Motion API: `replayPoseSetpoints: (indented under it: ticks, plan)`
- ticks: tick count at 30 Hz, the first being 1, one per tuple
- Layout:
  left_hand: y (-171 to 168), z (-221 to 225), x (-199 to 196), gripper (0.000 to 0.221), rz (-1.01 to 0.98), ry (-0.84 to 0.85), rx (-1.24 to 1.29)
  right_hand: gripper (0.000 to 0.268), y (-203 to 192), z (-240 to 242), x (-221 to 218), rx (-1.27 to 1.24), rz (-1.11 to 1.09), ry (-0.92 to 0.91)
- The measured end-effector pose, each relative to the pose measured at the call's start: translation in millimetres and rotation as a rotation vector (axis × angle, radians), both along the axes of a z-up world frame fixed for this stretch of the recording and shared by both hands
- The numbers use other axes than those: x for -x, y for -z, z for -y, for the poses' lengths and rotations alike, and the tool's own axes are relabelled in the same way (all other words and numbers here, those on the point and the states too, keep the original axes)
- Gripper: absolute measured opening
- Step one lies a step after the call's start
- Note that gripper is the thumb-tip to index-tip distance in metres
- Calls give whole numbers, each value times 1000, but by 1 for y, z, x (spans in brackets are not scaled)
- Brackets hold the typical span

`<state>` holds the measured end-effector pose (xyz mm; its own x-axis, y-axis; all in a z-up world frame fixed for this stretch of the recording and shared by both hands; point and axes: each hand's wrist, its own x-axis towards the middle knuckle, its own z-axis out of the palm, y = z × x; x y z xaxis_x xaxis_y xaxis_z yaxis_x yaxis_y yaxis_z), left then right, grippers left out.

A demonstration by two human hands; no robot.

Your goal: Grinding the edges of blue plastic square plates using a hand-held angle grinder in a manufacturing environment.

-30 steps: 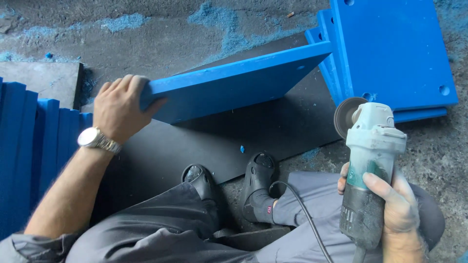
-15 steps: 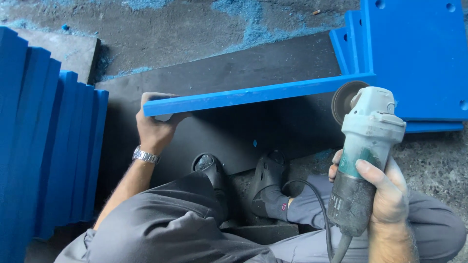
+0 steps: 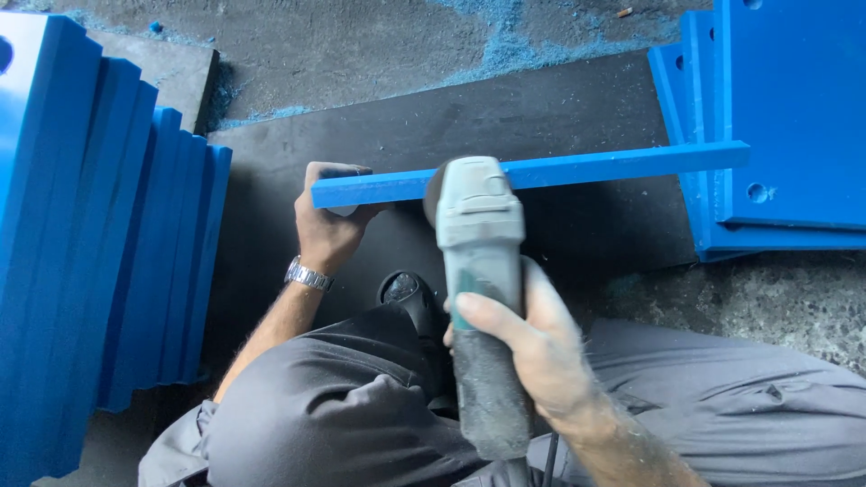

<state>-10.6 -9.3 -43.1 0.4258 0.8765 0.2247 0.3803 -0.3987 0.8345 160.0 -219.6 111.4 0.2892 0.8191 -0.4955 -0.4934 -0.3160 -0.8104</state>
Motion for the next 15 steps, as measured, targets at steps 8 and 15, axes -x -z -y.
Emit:
replayPoseSetpoints:
  ticks: [8, 15]
  plan:
    - [4, 7, 1, 55, 49, 37, 4, 46, -12, 23, -25, 82, 39, 105]
    - [2, 9, -2, 57, 70, 7, -10, 48, -2, 36, -42, 67, 157, 312]
